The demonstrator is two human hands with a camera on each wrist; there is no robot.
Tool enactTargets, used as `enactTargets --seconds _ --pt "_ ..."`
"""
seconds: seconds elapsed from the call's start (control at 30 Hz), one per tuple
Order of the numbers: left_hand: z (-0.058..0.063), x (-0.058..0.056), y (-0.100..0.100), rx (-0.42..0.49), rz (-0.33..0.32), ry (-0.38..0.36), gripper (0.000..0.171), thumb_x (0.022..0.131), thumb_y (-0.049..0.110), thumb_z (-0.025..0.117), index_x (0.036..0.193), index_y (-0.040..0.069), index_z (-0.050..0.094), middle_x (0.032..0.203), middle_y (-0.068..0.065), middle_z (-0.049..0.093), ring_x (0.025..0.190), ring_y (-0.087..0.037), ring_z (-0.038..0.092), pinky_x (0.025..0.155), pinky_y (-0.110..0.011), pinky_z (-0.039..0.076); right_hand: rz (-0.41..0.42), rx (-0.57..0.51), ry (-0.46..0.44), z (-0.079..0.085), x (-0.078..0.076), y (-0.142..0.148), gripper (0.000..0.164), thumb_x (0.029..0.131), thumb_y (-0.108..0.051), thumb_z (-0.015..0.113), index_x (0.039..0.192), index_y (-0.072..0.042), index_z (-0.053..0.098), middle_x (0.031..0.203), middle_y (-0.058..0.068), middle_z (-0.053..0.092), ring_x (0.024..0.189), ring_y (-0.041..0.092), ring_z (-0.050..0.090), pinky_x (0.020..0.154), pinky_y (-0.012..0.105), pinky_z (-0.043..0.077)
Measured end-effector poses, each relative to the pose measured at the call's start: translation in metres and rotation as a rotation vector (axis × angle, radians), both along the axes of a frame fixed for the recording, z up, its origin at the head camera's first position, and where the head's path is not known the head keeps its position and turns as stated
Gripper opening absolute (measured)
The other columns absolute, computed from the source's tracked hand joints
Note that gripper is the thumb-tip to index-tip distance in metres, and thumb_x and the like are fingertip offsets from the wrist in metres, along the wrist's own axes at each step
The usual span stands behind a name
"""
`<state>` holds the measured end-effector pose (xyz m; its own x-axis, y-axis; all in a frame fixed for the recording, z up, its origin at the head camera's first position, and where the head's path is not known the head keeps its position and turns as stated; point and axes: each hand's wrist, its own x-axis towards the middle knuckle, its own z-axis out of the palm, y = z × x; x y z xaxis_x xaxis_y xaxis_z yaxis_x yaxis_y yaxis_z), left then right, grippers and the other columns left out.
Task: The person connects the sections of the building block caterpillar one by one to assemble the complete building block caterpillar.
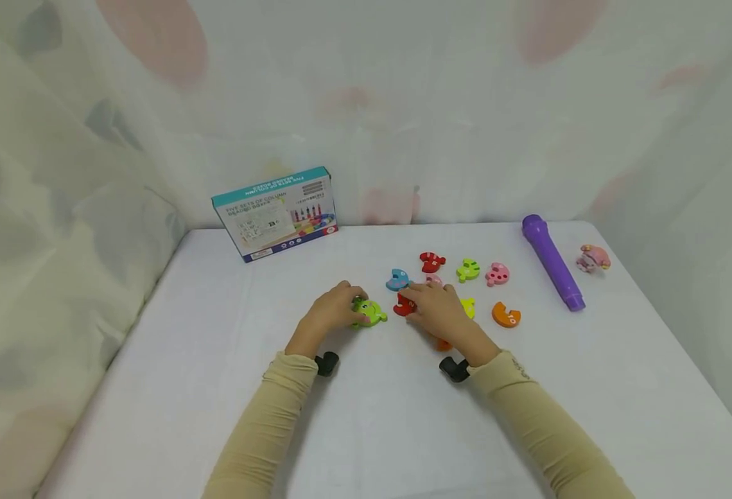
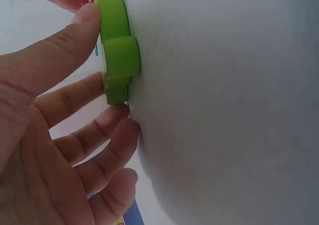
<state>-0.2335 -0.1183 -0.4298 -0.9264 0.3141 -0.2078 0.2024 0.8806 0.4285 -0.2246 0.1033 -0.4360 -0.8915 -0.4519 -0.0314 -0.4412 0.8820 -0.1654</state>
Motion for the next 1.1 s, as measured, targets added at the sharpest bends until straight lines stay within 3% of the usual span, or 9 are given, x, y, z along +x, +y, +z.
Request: enactTargets --seconds 0.23,0.4,0.57,0.67,0.83,1.1 --pt "-0.003 0.0 0.001 0.098 -0.006 -0.009 0.058 0.075 0.021 0.077 0.127 0.013 0.054 0.115 -0.005 0.055 0.107 -0.02 0.052 0.095 -0.038 0.039 0.029 0.015 0.02 -0.004 0.002 -0.004 0.048 0.081 -0.029 0.07 0.127 -0.021 0.056 0.128 0.004 0.054 0.118 0.029 0.043 0.092 0.054 0.036" --pt "-0.001 -0.002 -0.001 0.139 -0.017 -0.05 0.05 0.078 0.011 0.073 0.126 0.01 0.056 0.114 -0.007 0.054 0.101 -0.021 0.051 0.09 -0.037 0.042 0.035 -0.026 0.011 -0.003 0.007 -0.008 0.045 0.081 -0.03 0.07 0.122 -0.018 0.058 0.12 0.004 0.057 0.111 0.026 0.046 0.093 0.052 0.035" --pt "-0.003 -0.007 -0.002 0.147 -0.027 -0.069 0.044 0.081 0.018 0.07 0.123 0.012 0.058 0.11 -0.009 0.054 0.099 -0.022 0.051 0.087 -0.037 0.043 0.038 -0.011 0.021 -0.002 0.017 -0.012 0.05 0.077 -0.036 0.073 0.119 -0.016 0.058 0.108 0.003 0.06 0.103 0.024 0.05 0.091 0.05 0.035" --pt "-0.007 -0.009 0.0 0.179 -0.024 -0.069 0.044 0.08 0.02 0.072 0.121 0.012 0.059 0.108 -0.008 0.054 0.099 -0.022 0.051 0.089 -0.037 0.042 0.031 0.015 0.022 -0.001 0.023 -0.016 0.056 0.075 -0.041 0.074 0.121 -0.015 0.057 0.109 0.003 0.06 0.102 0.023 0.051 0.091 0.047 0.037" --pt "-0.01 -0.013 0.003 0.23 -0.042 -0.079 0.046 0.079 0.009 0.071 0.123 0.011 0.057 0.107 -0.007 0.055 0.099 -0.02 0.05 0.088 -0.036 0.042 0.02 0.034 0.03 0.003 0.032 -0.024 0.059 0.074 -0.044 0.073 0.121 -0.012 0.057 0.11 0.004 0.06 0.097 0.021 0.052 0.087 0.043 0.04" --pt "-0.016 -0.019 0.007 0.286 -0.046 -0.095 0.044 0.08 0.003 0.068 0.122 0.011 0.059 0.104 -0.005 0.057 0.095 -0.019 0.052 0.082 -0.034 0.044 -0.032 -0.025 0.037 0.005 0.046 -0.038 0.056 0.073 -0.046 0.073 0.114 -0.012 0.058 0.103 0.004 0.061 0.091 0.021 0.053 0.081 0.04 0.042"
